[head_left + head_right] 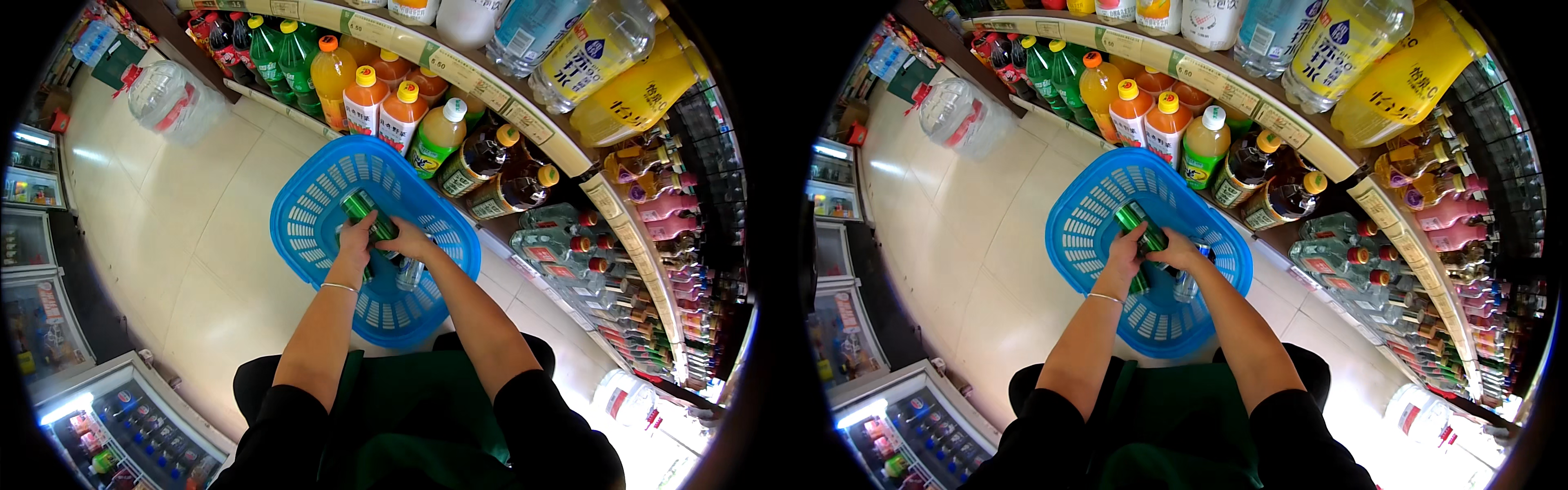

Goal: The person wipes the labels of various bottles on a store shelf using a dark cloth. They handle each bottle individually, wiping the front and sides before placing it back on the shelf. The task involves cleaning glass bottles containing liquids, likely alcoholic beverages, in a retail setting.

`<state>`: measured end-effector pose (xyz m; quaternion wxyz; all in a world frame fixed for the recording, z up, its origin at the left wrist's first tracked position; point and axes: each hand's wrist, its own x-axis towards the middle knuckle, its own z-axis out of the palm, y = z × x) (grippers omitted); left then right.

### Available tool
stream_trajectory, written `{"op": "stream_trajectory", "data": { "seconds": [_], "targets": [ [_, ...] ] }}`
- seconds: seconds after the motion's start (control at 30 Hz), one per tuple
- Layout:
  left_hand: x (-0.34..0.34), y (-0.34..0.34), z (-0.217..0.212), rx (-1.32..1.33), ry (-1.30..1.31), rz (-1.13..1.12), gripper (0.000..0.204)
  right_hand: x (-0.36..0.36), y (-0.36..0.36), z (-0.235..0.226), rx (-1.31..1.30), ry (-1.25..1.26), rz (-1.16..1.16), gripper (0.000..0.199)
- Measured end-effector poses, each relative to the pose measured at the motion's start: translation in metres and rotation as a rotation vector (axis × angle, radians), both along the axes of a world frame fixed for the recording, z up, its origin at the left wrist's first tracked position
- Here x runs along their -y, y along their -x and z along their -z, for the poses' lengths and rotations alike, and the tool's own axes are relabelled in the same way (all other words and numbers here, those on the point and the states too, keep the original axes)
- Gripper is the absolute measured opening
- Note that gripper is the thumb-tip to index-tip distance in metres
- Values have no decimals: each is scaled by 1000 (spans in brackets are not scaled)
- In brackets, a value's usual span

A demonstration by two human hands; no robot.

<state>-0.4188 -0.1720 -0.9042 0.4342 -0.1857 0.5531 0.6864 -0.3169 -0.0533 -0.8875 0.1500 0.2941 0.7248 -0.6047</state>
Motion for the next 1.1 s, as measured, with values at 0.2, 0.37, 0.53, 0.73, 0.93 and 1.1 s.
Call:
{"op": "stream_trajectory", "data": {
  "seconds": [0.2,0.37,0.53,0.73,0.93,1.1],
  "targets": [
    [14,-29,-125,-211,17,-14,66,29,-19,-114,-100,56,122,83],
    [16,-47,-265,-287,-39,53,66,26,-31,-252,-182,-67,115,79],
    [20,-66,-427,-431,-65,109,69,26,-39,-391,-340,-243,112,83],
    [30,-95,-621,-625,-133,207,68,35,-75,-582,-406,-372,119,81],
    [5,-128,-742,-816,-198,468,64,22,-140,-733,-457,-455,271,77],
    [-57,-181,-803,-1020,-322,630,70,-3,-217,-814,-528,-623,532,75]
  ]
}}
